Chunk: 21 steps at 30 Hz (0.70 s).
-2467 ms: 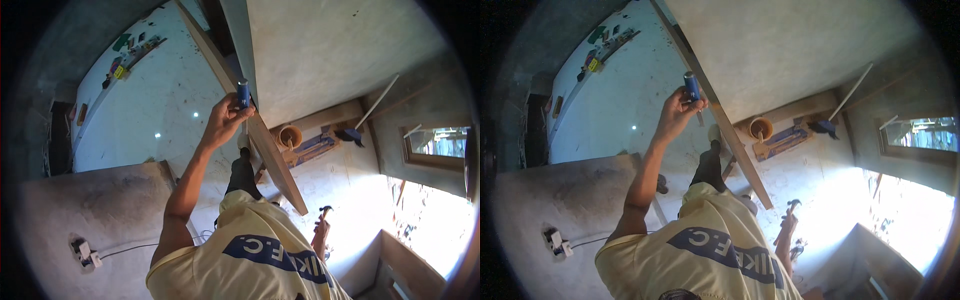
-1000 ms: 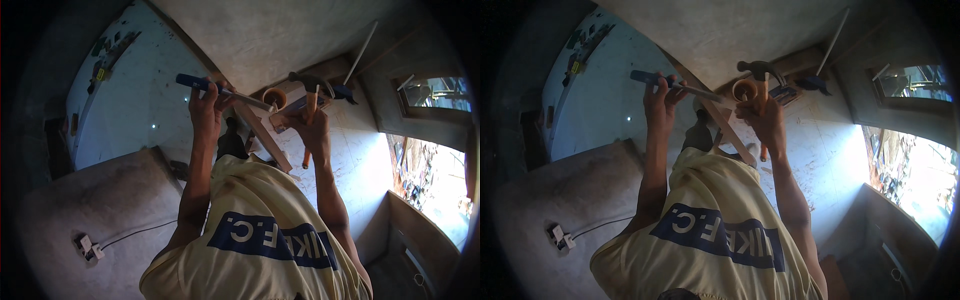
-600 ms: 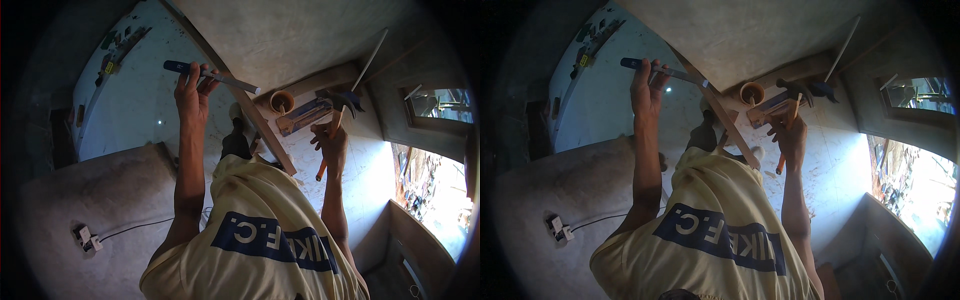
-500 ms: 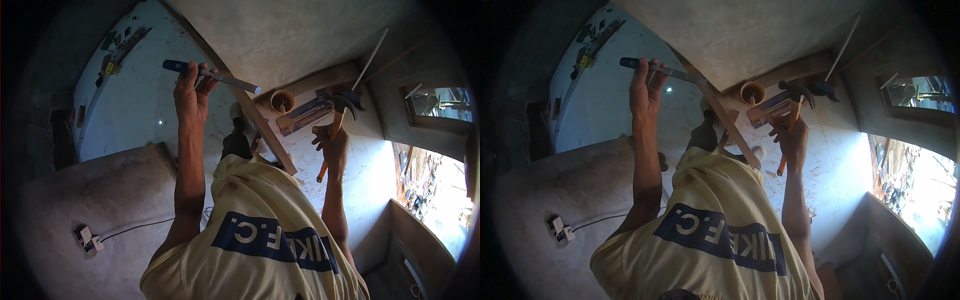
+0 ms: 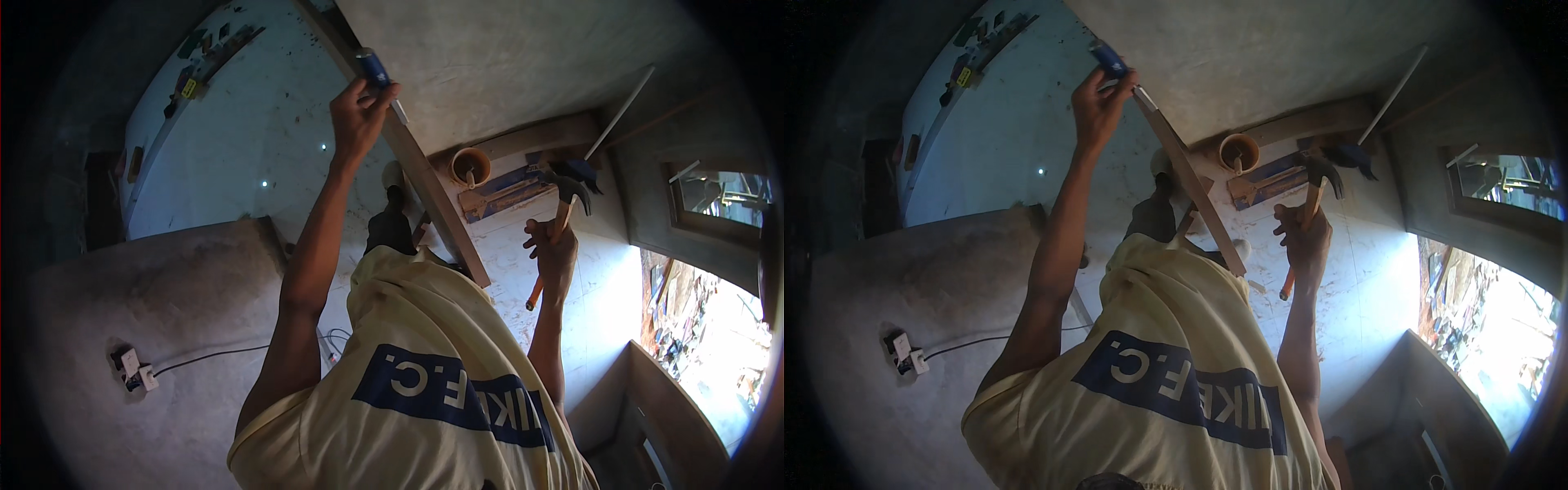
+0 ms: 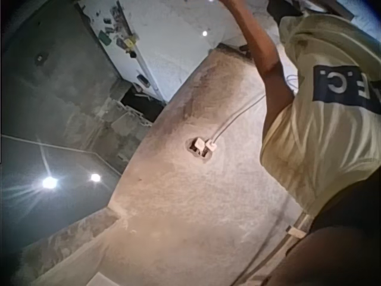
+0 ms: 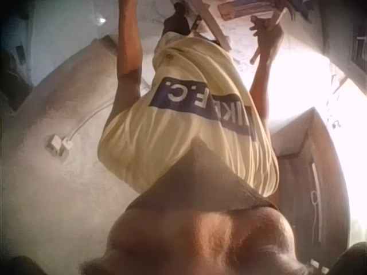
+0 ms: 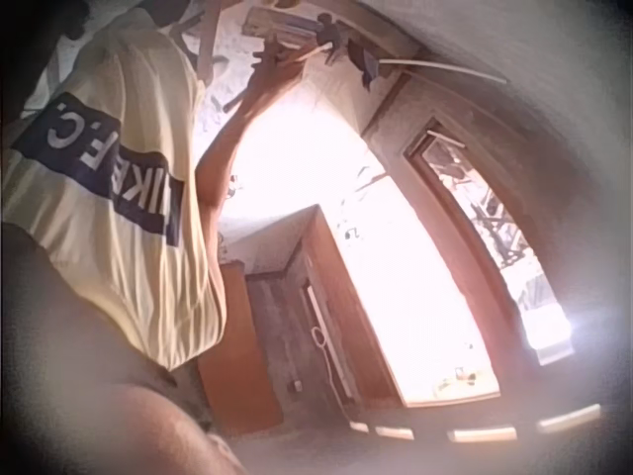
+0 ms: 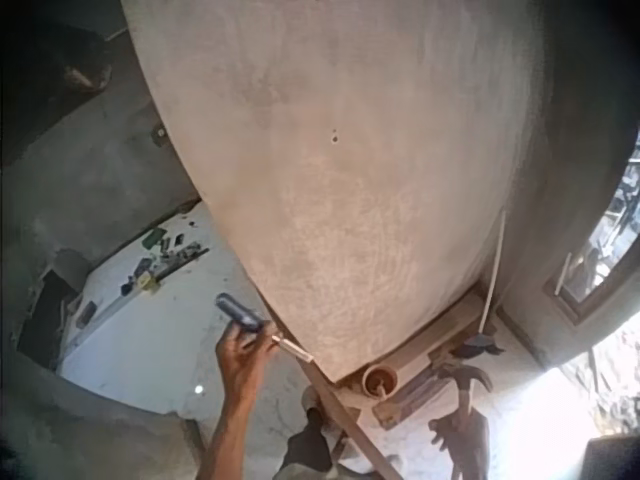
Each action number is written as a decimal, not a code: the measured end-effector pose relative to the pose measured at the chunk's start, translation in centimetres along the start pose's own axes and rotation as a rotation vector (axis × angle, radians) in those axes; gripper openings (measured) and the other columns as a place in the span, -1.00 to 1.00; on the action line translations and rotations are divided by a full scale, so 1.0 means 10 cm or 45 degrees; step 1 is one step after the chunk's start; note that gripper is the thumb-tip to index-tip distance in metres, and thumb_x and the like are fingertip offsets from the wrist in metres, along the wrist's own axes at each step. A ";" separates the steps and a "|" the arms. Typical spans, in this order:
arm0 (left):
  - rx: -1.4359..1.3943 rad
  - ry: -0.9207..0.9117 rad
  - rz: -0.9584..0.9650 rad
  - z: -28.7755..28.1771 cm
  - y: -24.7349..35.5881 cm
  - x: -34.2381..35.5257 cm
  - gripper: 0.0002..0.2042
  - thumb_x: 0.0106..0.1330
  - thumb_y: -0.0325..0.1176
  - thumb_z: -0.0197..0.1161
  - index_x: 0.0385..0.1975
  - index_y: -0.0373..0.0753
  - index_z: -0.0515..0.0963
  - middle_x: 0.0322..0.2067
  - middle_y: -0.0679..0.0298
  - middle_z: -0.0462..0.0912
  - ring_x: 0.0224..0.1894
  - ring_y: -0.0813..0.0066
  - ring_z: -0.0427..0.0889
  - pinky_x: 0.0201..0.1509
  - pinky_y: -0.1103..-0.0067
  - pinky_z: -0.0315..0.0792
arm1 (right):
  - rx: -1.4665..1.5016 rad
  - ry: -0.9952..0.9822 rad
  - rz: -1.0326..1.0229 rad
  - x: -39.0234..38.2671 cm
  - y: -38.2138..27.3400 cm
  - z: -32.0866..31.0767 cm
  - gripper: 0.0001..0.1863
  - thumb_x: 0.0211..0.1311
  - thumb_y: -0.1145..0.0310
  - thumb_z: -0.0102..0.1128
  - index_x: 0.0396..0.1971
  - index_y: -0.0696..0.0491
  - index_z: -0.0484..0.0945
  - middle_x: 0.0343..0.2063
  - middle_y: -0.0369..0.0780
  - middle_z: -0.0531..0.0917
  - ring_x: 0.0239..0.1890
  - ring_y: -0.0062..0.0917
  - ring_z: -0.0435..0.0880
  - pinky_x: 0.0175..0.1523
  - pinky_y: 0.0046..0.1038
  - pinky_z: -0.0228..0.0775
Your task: The person uses a chisel and a hammer to remove small pieces of wood from a large wooden board.
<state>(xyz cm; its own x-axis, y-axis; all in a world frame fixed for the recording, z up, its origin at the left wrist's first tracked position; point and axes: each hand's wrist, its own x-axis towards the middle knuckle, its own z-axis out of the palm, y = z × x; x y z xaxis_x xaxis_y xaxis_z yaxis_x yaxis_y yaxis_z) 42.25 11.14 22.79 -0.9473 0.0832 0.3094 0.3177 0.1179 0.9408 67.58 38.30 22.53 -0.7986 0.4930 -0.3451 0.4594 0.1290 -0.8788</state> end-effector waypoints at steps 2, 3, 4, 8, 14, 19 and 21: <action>0.117 -0.060 0.065 0.06 -0.05 0.01 -0.71 0.25 -0.30 0.44 -0.26 -0.45 0.61 -0.37 0.16 0.74 -0.26 0.53 0.72 -0.19 0.56 0.61 | -0.010 -0.008 -0.006 -0.02 0.02 0.00 -0.74 0.21 0.33 0.39 -0.36 0.20 0.54 -0.51 -0.20 0.69 -0.55 -0.58 0.68 -0.56 -0.57 0.42; 0.116 -0.053 0.062 0.06 -0.08 0.01 -0.71 0.25 -0.30 0.44 -0.26 -0.45 0.61 -0.37 0.16 0.74 -0.26 0.53 0.72 -0.19 0.56 0.61 | -0.015 -0.013 -0.008 -0.02 0.03 0.01 -0.74 0.21 0.33 0.39 -0.36 0.20 0.54 -0.51 -0.20 0.69 -0.55 -0.58 0.68 -0.56 -0.57 0.42; 0.152 -0.103 0.015 0.06 -0.11 0.02 -0.71 0.27 -0.27 0.43 -0.22 -0.39 0.64 -0.32 0.20 0.74 -0.23 0.52 0.73 -0.14 0.56 0.61 | -0.030 -0.012 -0.004 -0.02 0.03 0.02 -0.75 0.21 0.33 0.39 -0.36 0.20 0.54 -0.51 -0.20 0.69 -0.56 -0.58 0.68 -0.56 -0.58 0.41; 0.244 -0.169 -0.041 0.03 -0.23 0.04 -0.70 0.27 -0.20 0.42 -0.18 -0.32 0.68 -0.30 0.24 0.76 -0.22 0.51 0.74 -0.13 0.58 0.60 | -0.081 -0.035 0.026 -0.04 0.00 0.04 -0.76 0.22 0.33 0.38 -0.37 0.18 0.54 -0.51 -0.21 0.69 -0.57 -0.59 0.68 -0.57 -0.58 0.41; 0.341 -0.175 -0.038 -0.03 -0.36 0.03 -0.70 0.24 -0.19 0.45 -0.23 -0.32 0.69 -0.31 0.23 0.77 -0.25 0.52 0.74 -0.16 0.59 0.59 | -0.076 -0.046 0.018 -0.05 0.05 0.08 -0.75 0.22 0.32 0.39 -0.38 0.17 0.53 -0.52 -0.22 0.70 -0.57 -0.59 0.68 -0.57 -0.58 0.41; 0.272 -0.110 -0.050 -0.06 -0.48 -0.02 -0.68 0.23 -0.20 0.46 -0.24 -0.36 0.70 -0.30 0.20 0.76 -0.24 0.47 0.75 -0.13 0.56 0.61 | -0.100 -0.063 0.026 -0.06 0.03 0.12 -0.75 0.23 0.32 0.38 -0.39 0.17 0.52 -0.51 -0.22 0.70 -0.56 -0.59 0.68 -0.57 -0.58 0.41; 0.272 -0.106 -0.050 -0.07 -0.48 -0.02 -0.68 0.23 -0.20 0.46 -0.24 -0.37 0.69 -0.30 0.20 0.76 -0.23 0.46 0.75 -0.13 0.56 0.61 | -0.112 -0.072 0.029 -0.06 0.03 0.13 -0.75 0.23 0.32 0.38 -0.39 0.16 0.52 -0.51 -0.22 0.70 -0.56 -0.59 0.68 -0.57 -0.58 0.41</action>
<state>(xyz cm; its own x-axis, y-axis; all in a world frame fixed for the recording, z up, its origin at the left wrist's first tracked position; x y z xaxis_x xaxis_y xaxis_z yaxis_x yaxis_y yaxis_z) 40.91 9.89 18.29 -0.9553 0.1547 0.2520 0.2903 0.3286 0.8987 67.69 36.89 22.05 -0.8071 0.4477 -0.3849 0.5080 0.1946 -0.8391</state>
